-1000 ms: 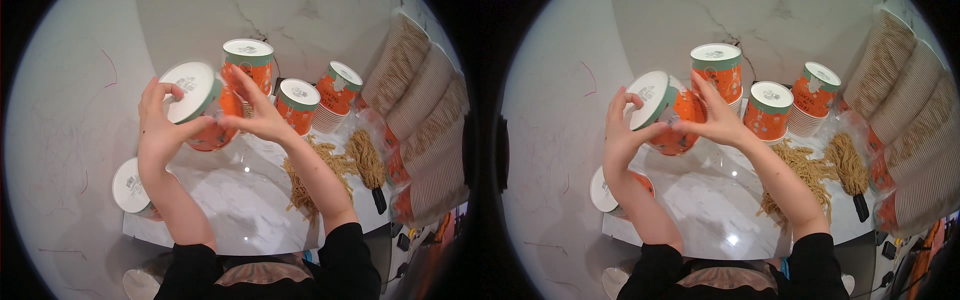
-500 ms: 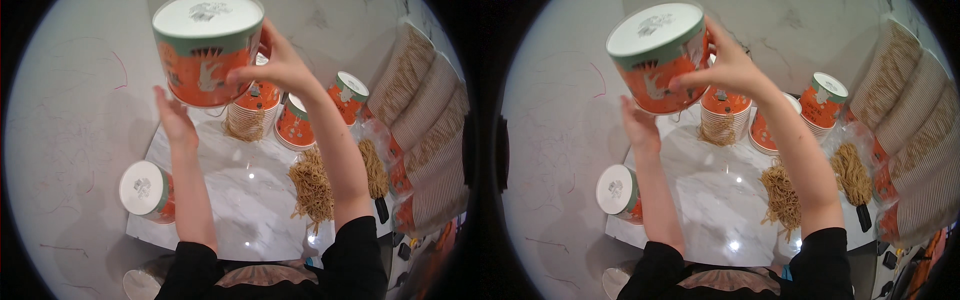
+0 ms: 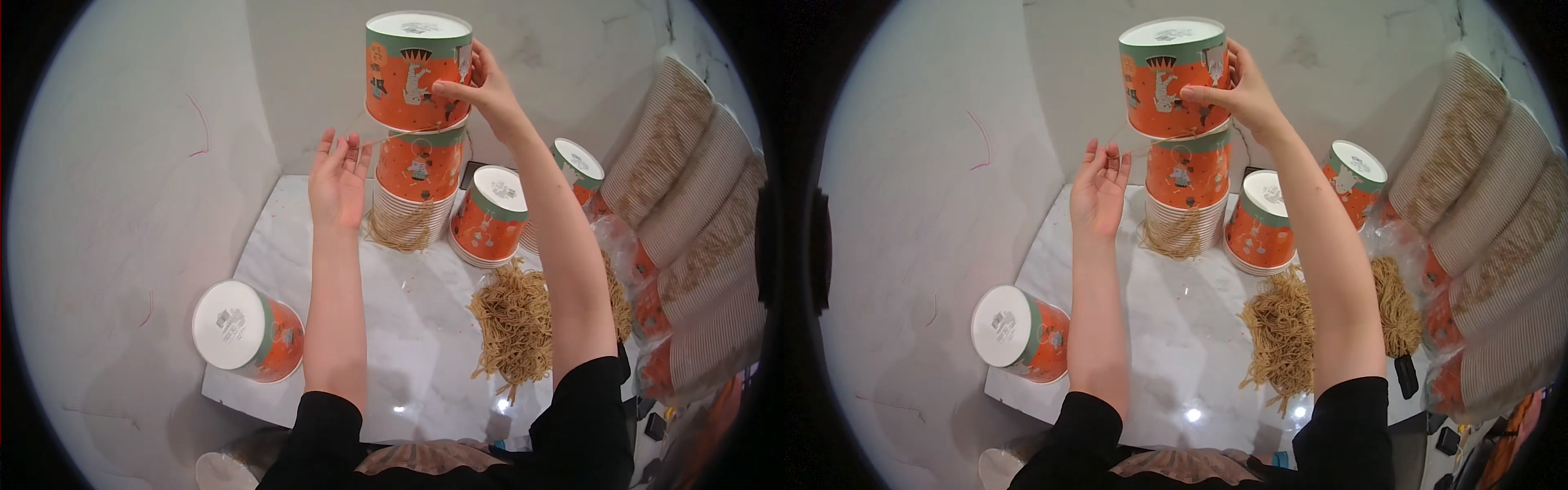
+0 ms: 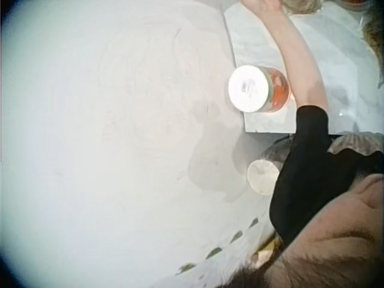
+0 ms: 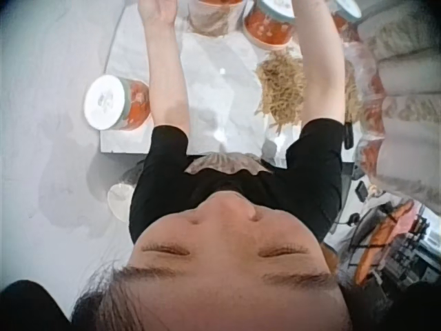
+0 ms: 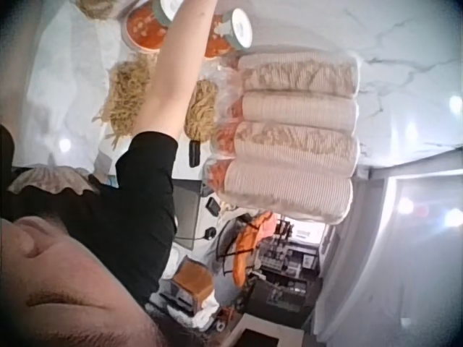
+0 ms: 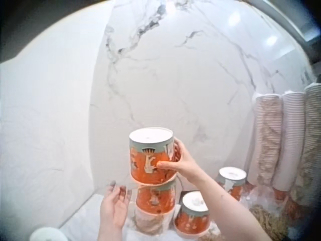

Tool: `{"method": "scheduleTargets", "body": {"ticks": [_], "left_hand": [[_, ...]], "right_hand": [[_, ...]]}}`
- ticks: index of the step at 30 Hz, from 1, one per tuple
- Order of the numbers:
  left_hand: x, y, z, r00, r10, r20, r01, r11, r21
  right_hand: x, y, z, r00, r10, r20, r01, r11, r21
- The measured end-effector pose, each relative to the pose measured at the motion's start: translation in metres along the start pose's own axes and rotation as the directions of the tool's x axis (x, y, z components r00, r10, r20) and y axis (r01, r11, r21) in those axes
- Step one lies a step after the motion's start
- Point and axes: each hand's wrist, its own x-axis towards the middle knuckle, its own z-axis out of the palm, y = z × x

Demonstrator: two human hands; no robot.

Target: Attach string handles to printed paper buckets.

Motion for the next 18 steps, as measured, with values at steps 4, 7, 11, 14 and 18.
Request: {"method": "scheduleTargets", "body": {"ticks": [4, 7, 11, 14, 18], "left_hand": [[0.013, -0.022, -0.021, 0.999, 0.04, -0.001, -0.038, 0.962, 0.269], [0.01, -0.036, -0.041, 0.993, 0.11, 0.031, -0.11, 0.842, 0.529], [0.006, -0.054, -0.045, 0.998, 0.019, 0.067, -0.059, 0.743, 0.667], [0.008, -0.059, -0.045, 0.999, 0.004, 0.039, -0.029, 0.746, 0.666], [0.003, -0.06, -0.039, 0.999, -0.015, 0.043, -0.014, 0.789, 0.614]], "right_hand": [[-0.011, 0.015, 0.004, 0.993, 0.104, -0.055, -0.101, 0.993, 0.054], [-0.017, 0.04, 0.007, 0.989, 0.125, -0.075, -0.125, 0.992, 0.005], [-0.037, 0.056, 0.004, 0.983, 0.157, -0.092, -0.162, 0.985, -0.053], [-0.051, 0.07, 0.004, 0.977, 0.202, -0.075, -0.201, 0.979, 0.018], [-0.062, 0.086, 0.007, 0.962, 0.258, -0.085, -0.259, 0.966, 0.003]]}}
